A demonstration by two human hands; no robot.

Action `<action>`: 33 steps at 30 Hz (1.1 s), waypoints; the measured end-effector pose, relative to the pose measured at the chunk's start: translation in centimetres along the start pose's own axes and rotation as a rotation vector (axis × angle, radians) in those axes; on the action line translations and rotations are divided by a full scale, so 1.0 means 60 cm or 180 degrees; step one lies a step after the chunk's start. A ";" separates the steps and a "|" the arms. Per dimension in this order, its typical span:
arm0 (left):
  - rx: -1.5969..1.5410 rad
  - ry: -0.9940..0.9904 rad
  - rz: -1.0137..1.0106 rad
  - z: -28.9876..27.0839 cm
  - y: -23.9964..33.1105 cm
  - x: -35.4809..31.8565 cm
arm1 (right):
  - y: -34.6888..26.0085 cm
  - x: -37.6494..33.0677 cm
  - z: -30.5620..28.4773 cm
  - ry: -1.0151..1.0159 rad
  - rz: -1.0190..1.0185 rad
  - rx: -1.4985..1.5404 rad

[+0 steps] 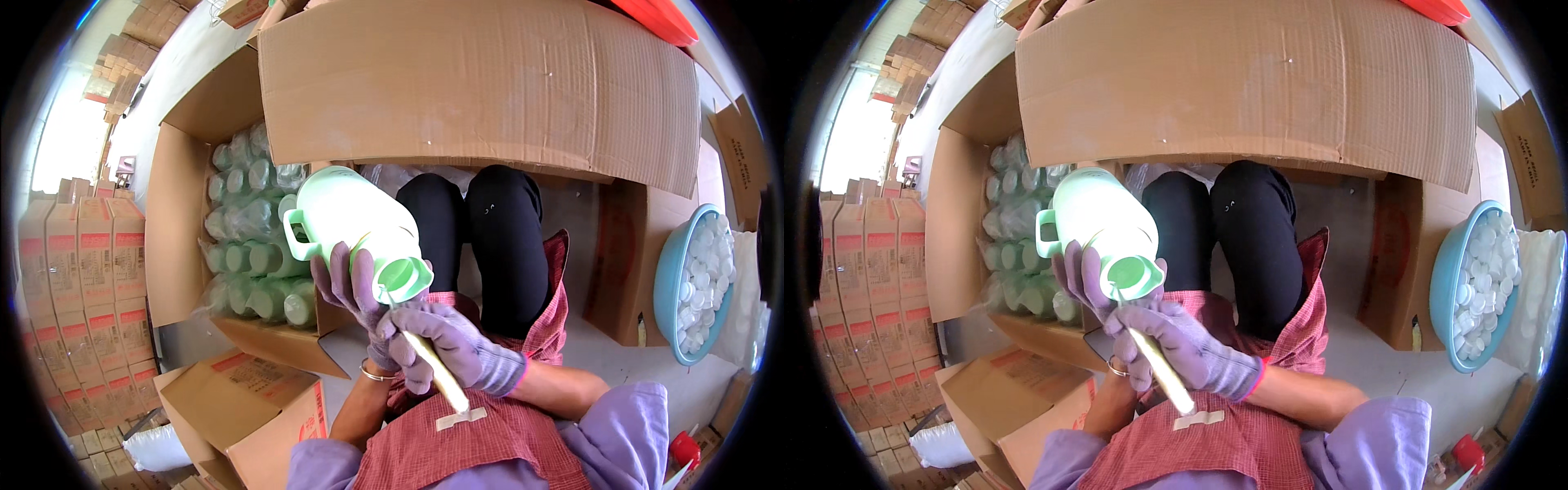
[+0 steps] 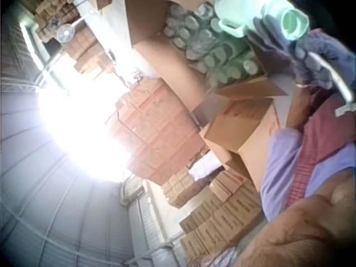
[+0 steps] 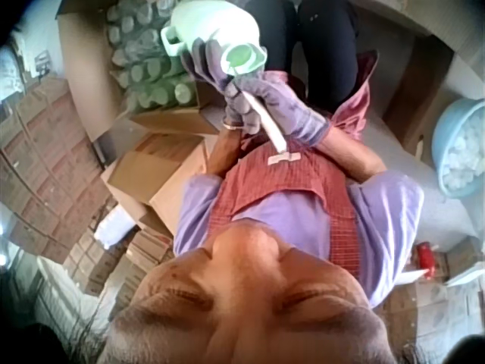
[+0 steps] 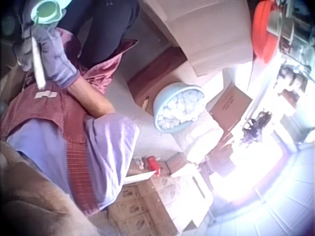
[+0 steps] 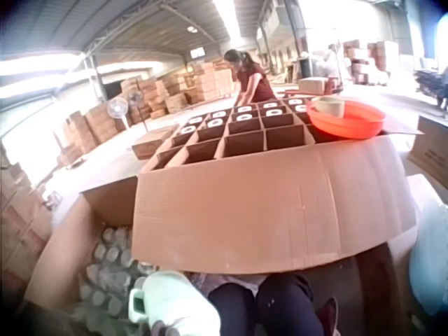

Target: The person assembles light green kettles by inserting a small wooden stick into the spout, placing a lid on top, and wrapping each unit in a plastic bag. The person then places the wrapped kettles into a cardboard box.

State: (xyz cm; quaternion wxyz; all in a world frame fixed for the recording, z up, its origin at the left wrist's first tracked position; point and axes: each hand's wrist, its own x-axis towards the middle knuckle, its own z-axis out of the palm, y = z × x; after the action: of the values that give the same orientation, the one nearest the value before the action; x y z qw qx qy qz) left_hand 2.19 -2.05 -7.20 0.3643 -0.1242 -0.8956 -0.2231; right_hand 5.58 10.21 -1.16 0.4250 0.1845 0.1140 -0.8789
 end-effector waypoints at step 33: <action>-0.2464 -0.0240 -0.1643 -0.242 -0.097 0.122 | -0.297 -0.181 0.076 0.2525 -0.4245 -0.7343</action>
State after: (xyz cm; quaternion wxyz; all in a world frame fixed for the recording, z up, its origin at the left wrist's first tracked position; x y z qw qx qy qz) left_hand 3.44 -13.79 5.38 0.1910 -0.0322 -0.7607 -0.6195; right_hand -3.34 27.14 8.33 -0.2197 -0.1208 0.9442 -0.2137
